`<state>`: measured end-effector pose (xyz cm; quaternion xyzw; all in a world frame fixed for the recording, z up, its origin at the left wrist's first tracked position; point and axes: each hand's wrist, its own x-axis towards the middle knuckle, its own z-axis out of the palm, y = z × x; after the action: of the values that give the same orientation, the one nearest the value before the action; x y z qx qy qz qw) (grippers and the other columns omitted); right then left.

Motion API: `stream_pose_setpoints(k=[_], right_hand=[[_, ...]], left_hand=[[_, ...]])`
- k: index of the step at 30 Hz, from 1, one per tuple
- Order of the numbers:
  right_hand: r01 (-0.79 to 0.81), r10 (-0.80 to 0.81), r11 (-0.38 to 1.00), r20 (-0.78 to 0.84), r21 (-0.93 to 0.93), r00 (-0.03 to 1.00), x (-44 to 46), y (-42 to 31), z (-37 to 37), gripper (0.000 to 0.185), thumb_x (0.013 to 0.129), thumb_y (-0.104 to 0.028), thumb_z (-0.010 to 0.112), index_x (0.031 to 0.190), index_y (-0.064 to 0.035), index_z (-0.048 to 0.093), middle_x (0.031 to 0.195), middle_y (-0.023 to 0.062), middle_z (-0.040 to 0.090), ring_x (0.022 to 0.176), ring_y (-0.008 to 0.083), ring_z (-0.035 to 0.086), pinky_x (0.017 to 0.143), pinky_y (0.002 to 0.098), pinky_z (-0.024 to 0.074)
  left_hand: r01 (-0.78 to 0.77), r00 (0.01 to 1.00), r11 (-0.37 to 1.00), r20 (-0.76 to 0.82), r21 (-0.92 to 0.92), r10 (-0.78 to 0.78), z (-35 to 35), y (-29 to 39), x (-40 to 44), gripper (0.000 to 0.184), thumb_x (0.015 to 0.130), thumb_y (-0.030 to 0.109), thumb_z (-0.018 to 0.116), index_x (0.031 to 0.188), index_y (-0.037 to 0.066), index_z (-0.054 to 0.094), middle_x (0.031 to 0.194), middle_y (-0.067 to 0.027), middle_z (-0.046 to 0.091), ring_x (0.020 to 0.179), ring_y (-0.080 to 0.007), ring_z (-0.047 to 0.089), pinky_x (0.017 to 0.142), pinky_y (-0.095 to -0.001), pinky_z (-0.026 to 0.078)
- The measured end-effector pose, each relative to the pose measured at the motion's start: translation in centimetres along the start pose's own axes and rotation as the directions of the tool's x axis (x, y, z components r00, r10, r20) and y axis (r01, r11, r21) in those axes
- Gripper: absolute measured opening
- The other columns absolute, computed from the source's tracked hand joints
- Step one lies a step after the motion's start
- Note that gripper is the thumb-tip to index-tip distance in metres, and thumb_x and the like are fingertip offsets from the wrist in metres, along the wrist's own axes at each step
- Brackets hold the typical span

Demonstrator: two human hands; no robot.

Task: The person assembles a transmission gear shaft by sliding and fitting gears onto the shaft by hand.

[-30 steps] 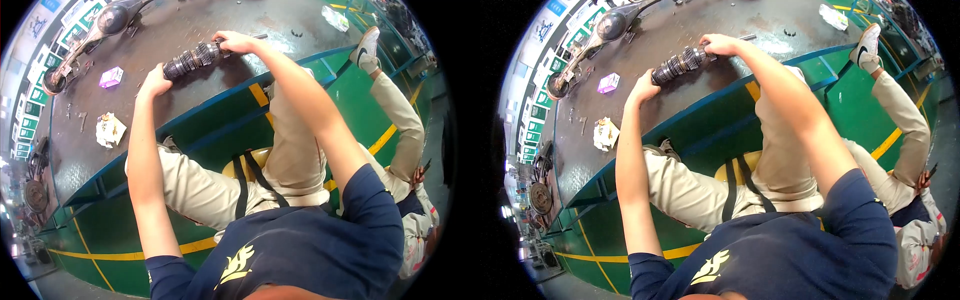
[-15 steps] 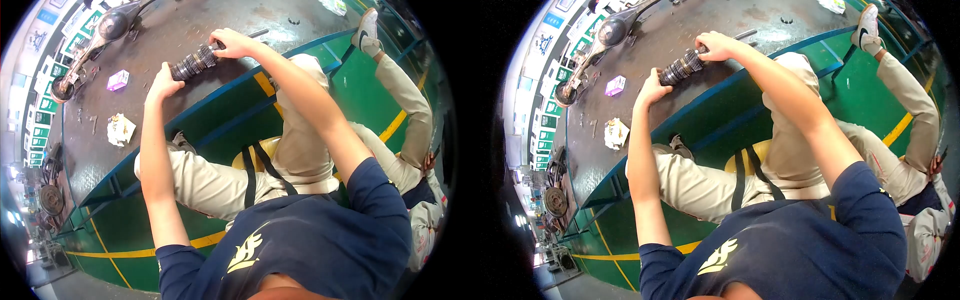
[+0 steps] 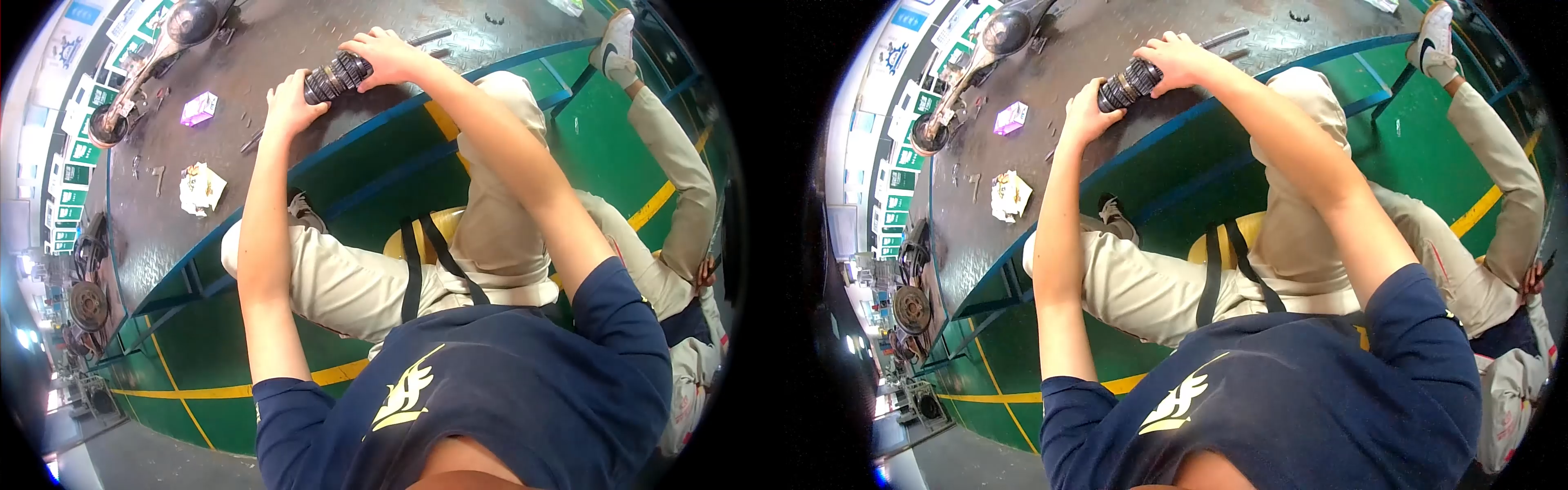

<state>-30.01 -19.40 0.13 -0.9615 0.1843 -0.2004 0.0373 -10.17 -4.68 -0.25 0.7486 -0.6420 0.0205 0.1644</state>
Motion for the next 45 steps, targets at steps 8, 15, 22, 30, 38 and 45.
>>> stream_pose_setpoints(k=[8,15,22,30,38,45], right_hand=[[-0.112,0.114,0.993,0.066,-0.037,0.991,1.4,0.2,1.2,0.069,0.064,-0.023,0.084,0.128,-0.0149,0.058,0.127,0.0082,0.058,0.122,0.0321,0.051,0.101,0.0477,0.0427],[-0.144,0.146,0.989,0.103,-0.027,0.984,1.5,-0.1,-0.2,0.054,0.069,-0.016,0.080,0.120,-0.0129,0.065,0.121,0.0080,0.062,0.118,0.0305,0.056,0.099,0.0459,0.0473],[-0.086,0.071,0.990,0.129,0.111,0.989,-0.1,0.7,-1.7,0.074,0.065,-0.012,0.083,0.133,-0.0151,0.055,0.133,0.0118,0.051,0.123,0.0354,0.048,0.106,0.0432,0.0439],[-0.170,0.133,0.978,0.262,0.124,0.956,-2.1,3.6,-3.4,0.093,0.061,-0.018,0.085,0.144,-0.0119,0.044,0.137,0.0154,0.051,0.130,0.0359,0.045,0.108,0.0450,0.0412],[-0.169,0.148,0.975,0.148,0.142,0.978,-2.7,4.6,-2.4,0.065,0.068,-0.022,0.082,0.128,-0.0079,0.061,0.115,0.0179,0.067,0.110,0.0346,0.064,0.096,0.0418,0.0513],[-0.268,0.268,0.963,0.208,-0.029,0.941,-3.6,5.2,-2.7,0.063,0.070,-0.022,0.078,0.130,-0.0192,0.058,0.118,0.0135,0.064,0.112,0.0345,0.061,0.095,0.0450,0.0503]], left_hand=[[0.017,1.000,1.000,-0.013,0.005,-0.017,-0.5,0.6,0.5,0.066,0.065,0.029,0.080,0.123,0.005,0.057,0.114,-0.0187,0.066,0.108,-0.0357,0.063,0.096,-0.0445,0.048],[0.040,0.999,0.994,0.036,-0.101,-0.037,-1.0,1.3,1.4,0.069,0.065,0.037,0.085,0.119,0.002,0.057,0.105,-0.0196,0.068,0.103,-0.0336,0.066,0.090,-0.0416,0.051],[0.058,0.997,0.992,-0.038,-0.112,-0.063,-1.0,2.7,1.2,0.074,0.067,0.048,0.084,0.125,0.008,0.058,0.107,-0.0186,0.068,0.104,-0.0338,0.066,0.091,-0.0419,0.051],[-0.164,0.985,0.982,-0.065,-0.091,0.158,-1.0,4.4,1.2,0.093,0.071,0.052,0.079,0.150,0.022,0.040,0.128,-0.0183,0.058,0.119,-0.0373,0.058,0.101,-0.0457,0.046],[-0.125,0.991,0.985,-0.025,0.120,0.129,0.8,5.1,2.6,0.076,0.080,0.053,0.071,0.142,0.017,0.047,0.125,-0.0162,0.063,0.116,-0.0333,0.059,0.097,-0.0489,0.042],[-0.090,0.996,0.993,0.025,0.080,0.088,0.6,5.5,2.2,0.078,0.081,0.053,0.070,0.143,0.014,0.044,0.126,-0.0140,0.063,0.119,-0.0318,0.056,0.103,-0.0497,0.036]])
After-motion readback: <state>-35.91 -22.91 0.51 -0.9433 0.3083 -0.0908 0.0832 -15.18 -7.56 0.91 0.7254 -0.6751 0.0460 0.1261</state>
